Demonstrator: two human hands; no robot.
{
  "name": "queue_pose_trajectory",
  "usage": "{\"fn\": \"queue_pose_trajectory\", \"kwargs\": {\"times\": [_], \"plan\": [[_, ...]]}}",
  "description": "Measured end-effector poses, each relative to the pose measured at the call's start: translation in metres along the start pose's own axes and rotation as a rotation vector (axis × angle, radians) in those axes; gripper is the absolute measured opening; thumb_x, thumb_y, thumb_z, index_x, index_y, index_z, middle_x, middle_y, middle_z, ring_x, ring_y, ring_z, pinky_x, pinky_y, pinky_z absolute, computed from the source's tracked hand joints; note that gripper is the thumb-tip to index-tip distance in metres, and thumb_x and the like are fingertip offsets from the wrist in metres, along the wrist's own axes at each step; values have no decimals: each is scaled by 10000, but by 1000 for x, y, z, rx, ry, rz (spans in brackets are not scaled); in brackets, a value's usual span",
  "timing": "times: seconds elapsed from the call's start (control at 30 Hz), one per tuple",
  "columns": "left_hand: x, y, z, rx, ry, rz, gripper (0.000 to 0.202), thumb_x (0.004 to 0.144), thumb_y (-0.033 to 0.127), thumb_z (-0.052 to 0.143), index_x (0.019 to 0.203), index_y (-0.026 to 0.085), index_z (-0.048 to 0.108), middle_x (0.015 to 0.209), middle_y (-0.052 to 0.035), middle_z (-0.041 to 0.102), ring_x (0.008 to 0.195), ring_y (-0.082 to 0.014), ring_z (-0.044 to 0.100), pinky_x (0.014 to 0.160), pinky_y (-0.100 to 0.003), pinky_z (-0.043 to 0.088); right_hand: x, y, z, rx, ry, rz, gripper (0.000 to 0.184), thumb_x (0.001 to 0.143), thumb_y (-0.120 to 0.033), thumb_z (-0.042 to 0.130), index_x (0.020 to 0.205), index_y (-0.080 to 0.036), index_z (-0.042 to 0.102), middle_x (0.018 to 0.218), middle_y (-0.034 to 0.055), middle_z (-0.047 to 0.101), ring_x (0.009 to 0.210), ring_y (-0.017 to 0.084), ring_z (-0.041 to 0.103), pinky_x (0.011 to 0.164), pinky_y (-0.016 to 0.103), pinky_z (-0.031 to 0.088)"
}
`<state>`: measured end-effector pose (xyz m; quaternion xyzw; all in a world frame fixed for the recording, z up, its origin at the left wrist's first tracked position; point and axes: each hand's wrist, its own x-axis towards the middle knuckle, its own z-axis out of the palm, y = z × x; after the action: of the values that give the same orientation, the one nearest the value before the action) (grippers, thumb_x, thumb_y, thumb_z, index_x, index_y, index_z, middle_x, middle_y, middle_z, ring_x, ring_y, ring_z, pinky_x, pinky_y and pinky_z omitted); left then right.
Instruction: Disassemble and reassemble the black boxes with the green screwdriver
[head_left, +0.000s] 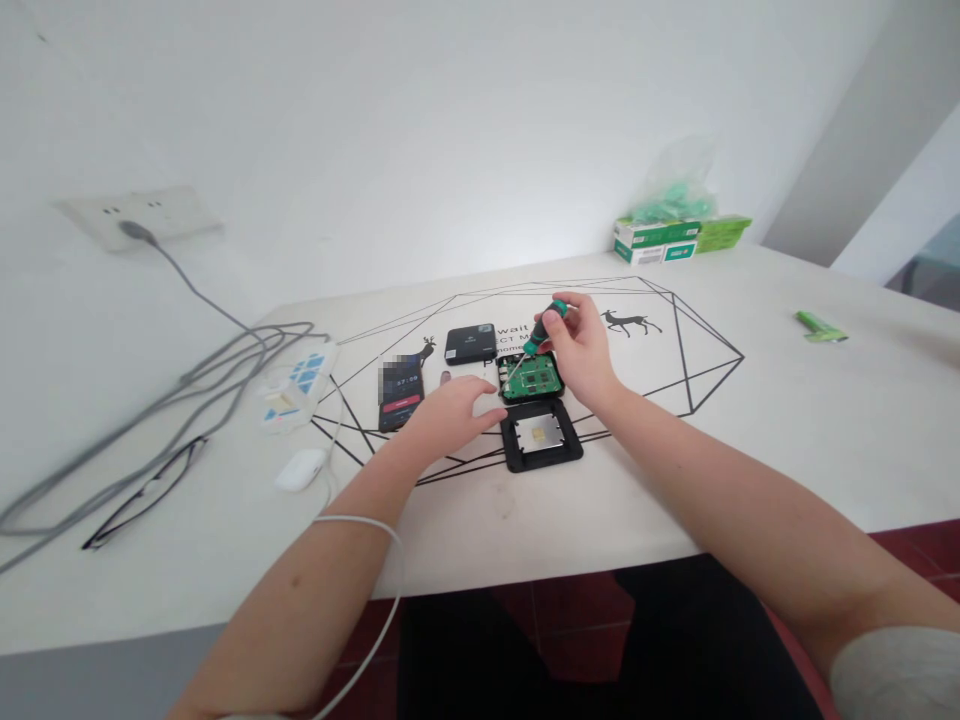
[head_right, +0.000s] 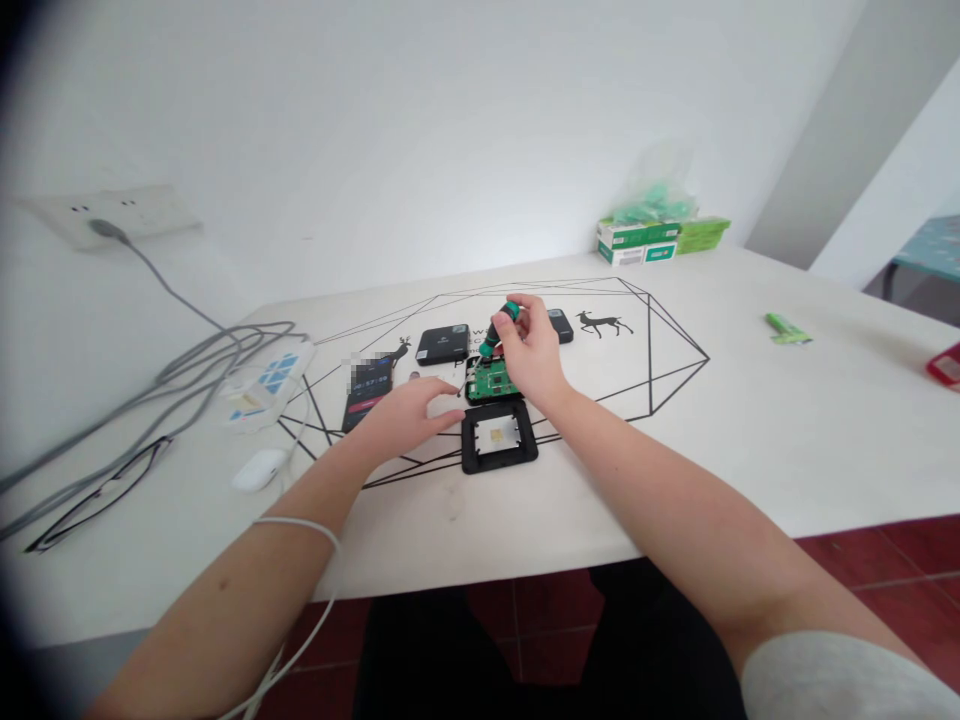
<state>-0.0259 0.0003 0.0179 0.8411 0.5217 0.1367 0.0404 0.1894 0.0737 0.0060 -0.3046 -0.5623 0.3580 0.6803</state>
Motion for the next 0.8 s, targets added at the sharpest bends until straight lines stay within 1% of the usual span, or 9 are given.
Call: {"fn": "queue_pose_trajectory", "kwargs": {"times": [0.07, 0.17, 0.23, 0.37, 0.53, 0.63, 0.8], "plan": [[0, 2, 1, -72, 42, 48, 348, 978, 442, 626, 1165, 159, 704, 1204, -113, 748, 1127, -298, 682, 1021, -419, 505, -2, -3, 2, 8, -4, -3, 492, 895, -646, 669, 1199, -282, 540, 900, -6, 650, 774, 141, 665, 588, 255, 599], [0, 4, 2, -135, 76, 96, 232, 987, 360, 597, 1060, 174, 714, 1111, -93, 767, 1046, -271, 700, 977, -394, 513, -4, -5, 4, -2, -11, -23, 462, 916, -625, 657, 1206, -289, 530, 887, -17, 640, 739, 127, 648, 574, 240, 590], [1, 4, 1, -153, 80, 110, 204, 1000, 328, 567, 993, 186, 713, 1053, -78, 772, 985, -257, 706, 940, -385, 514, -4, -5, 4, 6, -12, -27, 457, 918, -622, 660, 1202, -289, 529, 886, -18, 638, 717, 119, 639, 566, 233, 585], [3, 3, 1, -140, 81, 112, 206, 1006, 328, 562, 934, 197, 703, 980, -57, 768, 911, -242, 698, 874, -365, 506, -2, -6, 2, 42, -13, -20, 486, 894, -640, 688, 1192, -287, 535, 893, -9, 642, 730, 124, 644, 569, 236, 585], [3, 1, 1, -112, 62, 105, 211, 997, 343, 594, 874, 200, 689, 911, -43, 761, 850, -231, 689, 812, -339, 487, -4, -9, 4, 3, -19, -33, 476, 918, -641, 651, 1212, -291, 521, 914, -6, 642, 715, 121, 633, 575, 247, 595], [4, 0, 2, -94, 63, 108, 236, 1002, 356, 592, 856, 198, 688, 887, -47, 759, 835, -234, 685, 801, -340, 480, -5, -10, 4, -10, -25, -37, 479, 917, -641, 648, 1215, -288, 522, 912, -7, 645, 699, 118, 622, 576, 253, 601], [4, 2, 1, -108, 70, 99, 234, 1008, 354, 577, 888, 200, 706, 919, -49, 770, 861, -236, 691, 821, -340, 485, -6, -9, 4, -16, -29, -60, 459, 923, -621, 649, 1221, -294, 525, 918, -2, 652, 743, 138, 633, 584, 270, 606]]}}
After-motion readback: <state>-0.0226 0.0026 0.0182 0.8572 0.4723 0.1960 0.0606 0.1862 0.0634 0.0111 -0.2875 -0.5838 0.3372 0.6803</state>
